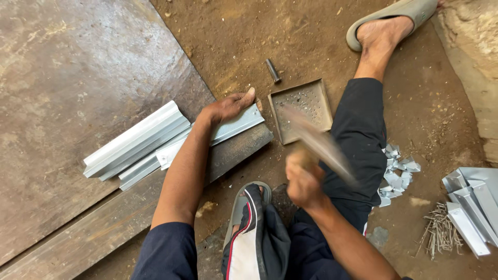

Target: The person sits on the floor and assembles metal frame pieces by inserting small metal pins into pre-drilled holes and hammering them flush with a hammer. The person repeatedly picks up pins, aligns them with the holes, and strikes them until they are seated.

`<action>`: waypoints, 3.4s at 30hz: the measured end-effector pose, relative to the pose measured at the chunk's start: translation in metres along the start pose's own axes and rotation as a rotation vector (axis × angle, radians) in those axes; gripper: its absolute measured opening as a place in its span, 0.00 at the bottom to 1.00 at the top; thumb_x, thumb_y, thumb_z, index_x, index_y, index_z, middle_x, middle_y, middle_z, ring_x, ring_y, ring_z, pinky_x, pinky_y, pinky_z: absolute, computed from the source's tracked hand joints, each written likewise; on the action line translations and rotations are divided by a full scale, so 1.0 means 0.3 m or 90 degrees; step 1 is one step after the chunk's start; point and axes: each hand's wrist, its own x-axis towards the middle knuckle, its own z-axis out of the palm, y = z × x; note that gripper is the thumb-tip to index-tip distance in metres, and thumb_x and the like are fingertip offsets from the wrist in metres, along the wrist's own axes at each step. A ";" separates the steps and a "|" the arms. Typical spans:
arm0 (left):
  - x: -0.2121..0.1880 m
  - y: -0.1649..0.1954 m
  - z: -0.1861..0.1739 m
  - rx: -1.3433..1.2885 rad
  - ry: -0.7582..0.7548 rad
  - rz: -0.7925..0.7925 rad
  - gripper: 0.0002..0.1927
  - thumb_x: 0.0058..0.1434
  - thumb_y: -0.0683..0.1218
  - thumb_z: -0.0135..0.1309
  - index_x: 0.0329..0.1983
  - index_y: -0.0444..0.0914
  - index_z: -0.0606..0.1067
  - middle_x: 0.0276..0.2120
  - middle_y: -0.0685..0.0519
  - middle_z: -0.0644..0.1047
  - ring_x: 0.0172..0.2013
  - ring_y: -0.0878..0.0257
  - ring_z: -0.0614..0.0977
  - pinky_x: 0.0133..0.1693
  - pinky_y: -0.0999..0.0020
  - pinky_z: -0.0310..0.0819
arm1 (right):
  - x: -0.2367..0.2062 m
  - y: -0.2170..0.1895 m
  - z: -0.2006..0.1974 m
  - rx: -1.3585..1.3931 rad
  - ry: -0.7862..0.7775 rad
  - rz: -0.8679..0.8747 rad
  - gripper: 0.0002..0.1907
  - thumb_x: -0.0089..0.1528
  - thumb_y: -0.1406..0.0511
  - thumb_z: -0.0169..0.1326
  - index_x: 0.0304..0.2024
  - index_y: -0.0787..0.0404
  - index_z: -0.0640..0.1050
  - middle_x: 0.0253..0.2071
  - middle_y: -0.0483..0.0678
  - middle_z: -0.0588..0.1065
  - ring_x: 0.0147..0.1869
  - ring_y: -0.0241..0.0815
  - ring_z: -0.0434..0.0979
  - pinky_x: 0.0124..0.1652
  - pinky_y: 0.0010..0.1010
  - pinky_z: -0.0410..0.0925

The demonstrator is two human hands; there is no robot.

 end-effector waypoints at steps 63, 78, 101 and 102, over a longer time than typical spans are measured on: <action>-0.334 0.116 0.663 0.630 0.600 0.312 0.25 0.62 0.42 0.52 0.64 0.45 0.74 0.56 0.42 0.70 0.49 0.46 0.73 0.49 0.53 0.65 | -0.355 0.332 -0.349 0.448 -0.478 0.868 0.19 0.63 0.58 0.59 0.32 0.64 0.66 0.19 0.44 0.66 0.16 0.31 0.64 0.14 0.26 0.62; -0.351 0.129 0.636 0.606 0.609 0.316 0.24 0.60 0.43 0.53 0.61 0.44 0.75 0.56 0.43 0.72 0.50 0.47 0.73 0.49 0.54 0.66 | -0.109 0.617 -0.028 -0.133 -0.130 0.312 0.05 0.56 0.74 0.54 0.27 0.61 0.79 0.35 0.53 0.79 0.37 0.58 0.79 0.37 0.47 0.72; -0.362 0.116 0.632 0.664 0.642 0.300 0.27 0.60 0.45 0.51 0.65 0.47 0.73 0.57 0.44 0.71 0.54 0.48 0.73 0.50 0.53 0.64 | -0.101 0.491 -0.104 0.493 -0.123 0.491 0.07 0.62 0.70 0.62 0.38 0.70 0.81 0.33 0.50 0.81 0.37 0.35 0.81 0.39 0.26 0.76; -0.362 0.114 0.635 0.649 0.638 0.311 0.27 0.61 0.45 0.51 0.66 0.47 0.73 0.57 0.44 0.70 0.54 0.47 0.73 0.50 0.53 0.63 | -0.107 0.485 -0.101 0.488 -0.124 0.508 0.07 0.62 0.70 0.61 0.39 0.70 0.81 0.33 0.50 0.81 0.36 0.35 0.81 0.38 0.26 0.75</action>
